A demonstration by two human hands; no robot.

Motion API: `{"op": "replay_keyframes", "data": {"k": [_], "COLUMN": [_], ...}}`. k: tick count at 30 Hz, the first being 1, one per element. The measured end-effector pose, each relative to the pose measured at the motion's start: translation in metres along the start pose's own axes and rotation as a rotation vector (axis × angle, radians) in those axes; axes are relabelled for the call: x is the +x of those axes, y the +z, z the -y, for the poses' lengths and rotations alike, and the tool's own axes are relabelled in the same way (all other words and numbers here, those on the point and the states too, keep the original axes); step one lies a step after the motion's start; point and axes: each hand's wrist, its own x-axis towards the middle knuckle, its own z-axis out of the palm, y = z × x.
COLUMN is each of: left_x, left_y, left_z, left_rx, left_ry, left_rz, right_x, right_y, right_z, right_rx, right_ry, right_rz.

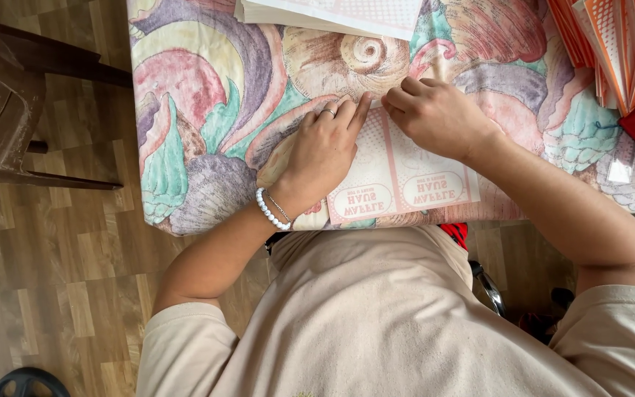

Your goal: Folding flat paper templates into bags and stacking them on a table.

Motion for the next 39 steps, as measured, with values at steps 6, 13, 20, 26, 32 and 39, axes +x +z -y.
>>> {"op": "replay_keyframes", "data": {"k": [6, 13, 20, 26, 32, 39], "left_x": [0.000, 0.005, 0.012, 0.012, 0.013, 0.024], "left_y": [-0.003, -0.005, -0.017, -0.019, -0.013, -0.018], "left_z": [-0.001, -0.001, -0.002, -0.006, -0.005, -0.008], "left_rx": [-0.041, -0.005, 0.034, 0.070, 0.069, -0.024], "left_ry": [-0.023, -0.016, 0.034, 0.054, 0.061, -0.013], "left_rz": [-0.020, -0.043, 0.008, 0.005, 0.069, -0.018], "right_x": [0.005, 0.008, -0.017, -0.025, -0.021, -0.015], "right_y": [0.000, -0.001, -0.004, 0.002, 0.009, 0.006], "right_z": [0.007, -0.001, -0.017, -0.010, -0.011, -0.006], "right_rx": [0.068, -0.008, 0.116, -0.014, -0.019, -0.052], "right_ry": [0.103, 0.056, 0.093, 0.052, 0.066, 0.086], "right_rz": [0.115, 0.034, -0.002, 0.029, 0.091, 0.166]}}
